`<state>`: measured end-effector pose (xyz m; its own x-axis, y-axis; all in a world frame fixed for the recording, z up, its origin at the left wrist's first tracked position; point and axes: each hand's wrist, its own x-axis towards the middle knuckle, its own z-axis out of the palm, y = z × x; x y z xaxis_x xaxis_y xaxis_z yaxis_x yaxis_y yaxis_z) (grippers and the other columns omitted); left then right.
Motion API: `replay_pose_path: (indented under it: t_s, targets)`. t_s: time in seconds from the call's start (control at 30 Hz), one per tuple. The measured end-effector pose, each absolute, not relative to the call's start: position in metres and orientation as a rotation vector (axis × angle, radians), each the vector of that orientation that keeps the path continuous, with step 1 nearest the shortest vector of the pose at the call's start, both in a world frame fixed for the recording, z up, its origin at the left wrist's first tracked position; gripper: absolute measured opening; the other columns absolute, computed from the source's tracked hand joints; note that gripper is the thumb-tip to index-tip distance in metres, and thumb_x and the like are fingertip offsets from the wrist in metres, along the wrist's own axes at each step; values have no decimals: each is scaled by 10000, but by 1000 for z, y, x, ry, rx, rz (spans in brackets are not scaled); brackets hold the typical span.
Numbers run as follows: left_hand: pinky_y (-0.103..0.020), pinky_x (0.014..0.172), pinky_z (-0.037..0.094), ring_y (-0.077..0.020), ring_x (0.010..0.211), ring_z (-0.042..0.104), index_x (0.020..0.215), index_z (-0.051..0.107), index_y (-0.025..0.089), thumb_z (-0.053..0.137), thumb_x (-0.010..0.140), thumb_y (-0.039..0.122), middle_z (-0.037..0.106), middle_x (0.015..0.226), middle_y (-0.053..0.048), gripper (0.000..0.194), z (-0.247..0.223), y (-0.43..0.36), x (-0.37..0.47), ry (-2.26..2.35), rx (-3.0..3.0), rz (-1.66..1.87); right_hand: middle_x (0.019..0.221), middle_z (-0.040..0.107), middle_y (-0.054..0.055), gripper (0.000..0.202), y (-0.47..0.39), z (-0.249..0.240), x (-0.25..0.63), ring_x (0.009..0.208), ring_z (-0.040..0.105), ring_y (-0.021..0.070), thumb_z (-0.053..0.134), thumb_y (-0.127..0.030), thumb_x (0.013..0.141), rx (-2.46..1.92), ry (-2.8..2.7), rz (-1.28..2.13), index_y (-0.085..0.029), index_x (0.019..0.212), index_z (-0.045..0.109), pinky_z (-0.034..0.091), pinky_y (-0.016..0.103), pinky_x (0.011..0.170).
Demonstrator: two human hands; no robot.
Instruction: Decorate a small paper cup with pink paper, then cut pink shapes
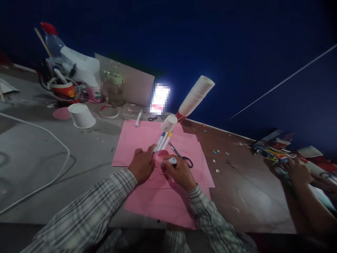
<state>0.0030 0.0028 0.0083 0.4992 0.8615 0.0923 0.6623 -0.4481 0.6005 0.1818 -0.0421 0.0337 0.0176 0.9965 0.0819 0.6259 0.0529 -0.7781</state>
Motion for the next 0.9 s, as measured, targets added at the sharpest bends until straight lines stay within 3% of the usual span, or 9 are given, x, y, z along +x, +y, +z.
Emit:
replay_pose_path:
  t_s: [0.17,0.37,0.53,0.9]
  targets:
    - [-390,882,334,-180,581,562,1391,362,115,402,868,139,645,669,34,525,5,2,2,1216,2267,582,530,583,-30,285,-42,35,195,437,477,108,572,-422,867,-1503,-1384,862,-166,887,696,377,224,436]
    - [-408,903,329,-204,634,590,1392,366,97,393,864,146,655,698,11,531,4,3,2,1229,2273,572,787,748,45,194,-41,31,174,697,678,177,618,-352,819,-1556,-1556,832,-181,832,710,523,270,646]
    - [-421,921,325,-220,686,622,1404,353,89,402,860,140,681,734,-10,549,11,3,3,1238,2248,497,746,755,42,192,-40,30,175,699,701,195,579,-342,855,-1698,-1673,758,-193,863,701,536,295,698]
    - [-401,901,337,-194,607,595,1392,347,127,413,831,107,675,696,18,565,7,2,2,1224,2273,547,697,705,30,271,-43,45,195,538,587,144,566,-409,871,-1554,-1452,667,-173,899,694,449,250,510]
